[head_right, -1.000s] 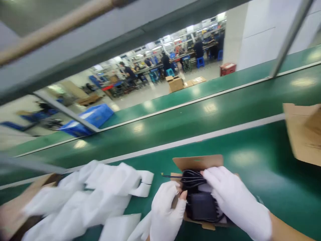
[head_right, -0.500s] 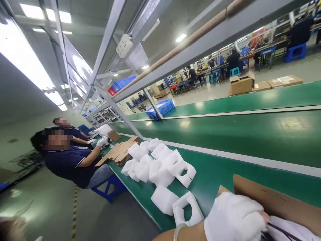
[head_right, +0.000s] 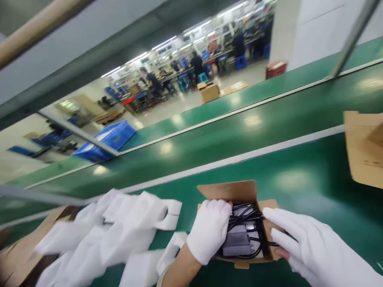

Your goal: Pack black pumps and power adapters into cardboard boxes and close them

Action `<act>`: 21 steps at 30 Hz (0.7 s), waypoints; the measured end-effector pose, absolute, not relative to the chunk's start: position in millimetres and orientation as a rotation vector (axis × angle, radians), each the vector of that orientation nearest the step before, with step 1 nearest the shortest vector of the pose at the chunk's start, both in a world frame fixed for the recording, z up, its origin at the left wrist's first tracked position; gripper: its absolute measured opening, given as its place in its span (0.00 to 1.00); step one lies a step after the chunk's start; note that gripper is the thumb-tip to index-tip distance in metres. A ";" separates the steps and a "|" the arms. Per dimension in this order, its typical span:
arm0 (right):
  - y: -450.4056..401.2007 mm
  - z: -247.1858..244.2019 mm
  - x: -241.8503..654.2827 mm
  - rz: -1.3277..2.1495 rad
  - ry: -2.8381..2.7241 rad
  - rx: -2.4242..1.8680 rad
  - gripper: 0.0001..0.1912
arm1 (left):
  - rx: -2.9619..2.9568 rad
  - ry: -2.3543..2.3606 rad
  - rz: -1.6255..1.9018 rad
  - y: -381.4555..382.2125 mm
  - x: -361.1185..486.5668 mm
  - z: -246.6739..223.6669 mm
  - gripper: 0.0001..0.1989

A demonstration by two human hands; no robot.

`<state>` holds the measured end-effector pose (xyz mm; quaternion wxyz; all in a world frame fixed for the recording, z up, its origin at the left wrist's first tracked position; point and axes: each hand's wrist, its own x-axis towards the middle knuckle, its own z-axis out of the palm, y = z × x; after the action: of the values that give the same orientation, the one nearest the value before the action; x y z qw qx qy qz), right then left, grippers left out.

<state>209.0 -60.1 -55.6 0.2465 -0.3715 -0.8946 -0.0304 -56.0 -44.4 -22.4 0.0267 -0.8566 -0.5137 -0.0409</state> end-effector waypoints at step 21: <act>-52.9 -3.1 165.9 -0.271 -2.333 -0.930 0.16 | -2.625 -1.478 -0.100 -54.5 -55.6 -28.3 0.23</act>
<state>165.9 -52.9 -3.1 0.3029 -0.3508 -0.8802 -0.1021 -55.6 -54.5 -28.3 0.0634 -0.8691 -0.4894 -0.0330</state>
